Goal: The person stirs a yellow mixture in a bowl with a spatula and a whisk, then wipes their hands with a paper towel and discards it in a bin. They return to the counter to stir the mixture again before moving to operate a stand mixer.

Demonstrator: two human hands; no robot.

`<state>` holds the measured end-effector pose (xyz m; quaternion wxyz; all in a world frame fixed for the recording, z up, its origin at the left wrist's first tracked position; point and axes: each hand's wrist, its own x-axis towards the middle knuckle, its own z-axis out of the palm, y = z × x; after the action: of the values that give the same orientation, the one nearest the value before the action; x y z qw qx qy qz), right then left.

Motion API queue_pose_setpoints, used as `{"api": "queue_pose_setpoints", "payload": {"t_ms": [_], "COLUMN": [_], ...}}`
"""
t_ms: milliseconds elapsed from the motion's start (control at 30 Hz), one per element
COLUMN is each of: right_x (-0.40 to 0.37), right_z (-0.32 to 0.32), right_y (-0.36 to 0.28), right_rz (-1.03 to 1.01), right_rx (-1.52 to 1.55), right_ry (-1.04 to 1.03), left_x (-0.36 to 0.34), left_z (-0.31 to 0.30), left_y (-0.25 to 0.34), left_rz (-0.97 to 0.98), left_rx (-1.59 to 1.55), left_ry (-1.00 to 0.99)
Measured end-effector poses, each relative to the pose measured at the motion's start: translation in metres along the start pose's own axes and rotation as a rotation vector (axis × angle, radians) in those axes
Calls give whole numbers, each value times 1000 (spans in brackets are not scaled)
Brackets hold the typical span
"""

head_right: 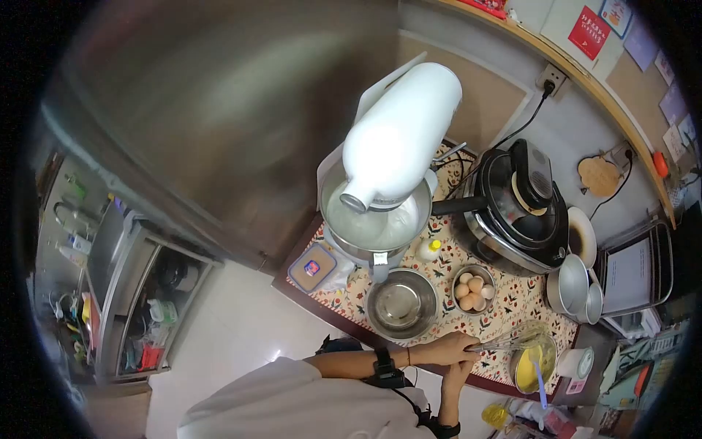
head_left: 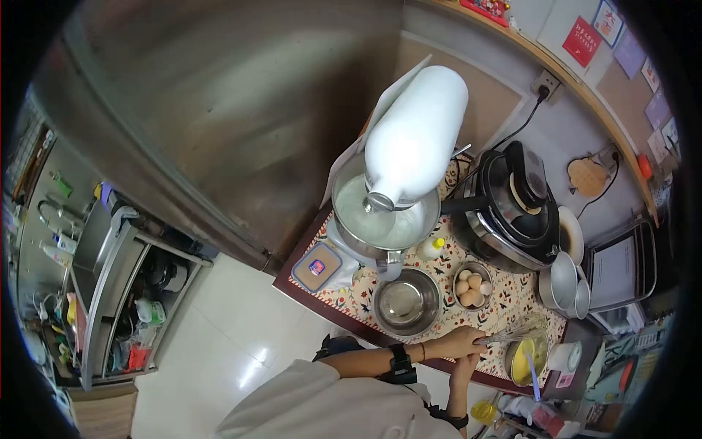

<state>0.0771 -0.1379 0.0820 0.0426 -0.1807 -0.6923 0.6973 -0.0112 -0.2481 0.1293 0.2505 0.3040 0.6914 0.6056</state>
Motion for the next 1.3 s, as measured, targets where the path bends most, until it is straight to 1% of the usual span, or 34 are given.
{"api": "queue_pose_setpoints", "payload": {"t_ms": [100, 200, 300, 333, 433, 467, 533, 633, 767, 833, 933, 1033, 1067, 1100, 1133, 1167, 1233, 1267, 1300], "right_x": [-1, -5, -10, -8, -6, -8, -12, -14, -21, -23, -25, -32, -28, -23, -26, -26, -28, -30, -31], "right_z": [3, 15, 27, 27, 22, 22, 28, 23, 20, 15, 2, -7, -22, -37, -40, -40, -48, -55, -62], "right_y": [5, -3, -3, 2, 5, 4, -6, -3, -25, -28, -30, -54, -40, -22, -25, -30, -39, -44, -50], "right_rz": [51, 25, 19, 7, 34, 41, 59, 38, 69, 48, -50, 11, 1, -11, 10, 27, 57, 71, 63], "right_rx": [-55, -60, -28, -26, -100, -81, -43, -125, -120, -155, -237, -349, -417, -429, -401, -370, -428, -457, -400], "right_ry": [45, 39, 137, 163, 118, 128, 143, 145, 75, 71, 41, 57, 21, -18, -27, -40, -63, -79, -67], "left_x": [0, -1, -1, -3, -5, -4, -5, -7, -5, -2, 4, 7, 9, 11, 13, 15, 20, 25, 31], "left_z": [-4, -6, -7, -10, -18, -13, -11, -7, 9, 16, 28, 36, 41, 47, 49, 55, 64, 71, 77], "left_y": [-10, -20, -28, -26, -17, -23, -21, -21, -23, -25, -24, -16, -15, -14, -11, -16, -21, -29, -34], "left_rz": [44, 54, 14, 41, 7, 44, 39, 27, -15, -21, -46, -80, -77, -75, -133, -110, -112, -97, -114], "left_rx": [-21, -52, -81, -70, -56, -54, -40, -52, -16, -35, -26, 7, -3, -15, -17, -28, -38, -40, -81], "left_ry": [14, -22, -50, -34, -93, -66, -58, -52, -52, -60, -69, -69, -65, -65, -108, -75, -60, -83, -72]}}
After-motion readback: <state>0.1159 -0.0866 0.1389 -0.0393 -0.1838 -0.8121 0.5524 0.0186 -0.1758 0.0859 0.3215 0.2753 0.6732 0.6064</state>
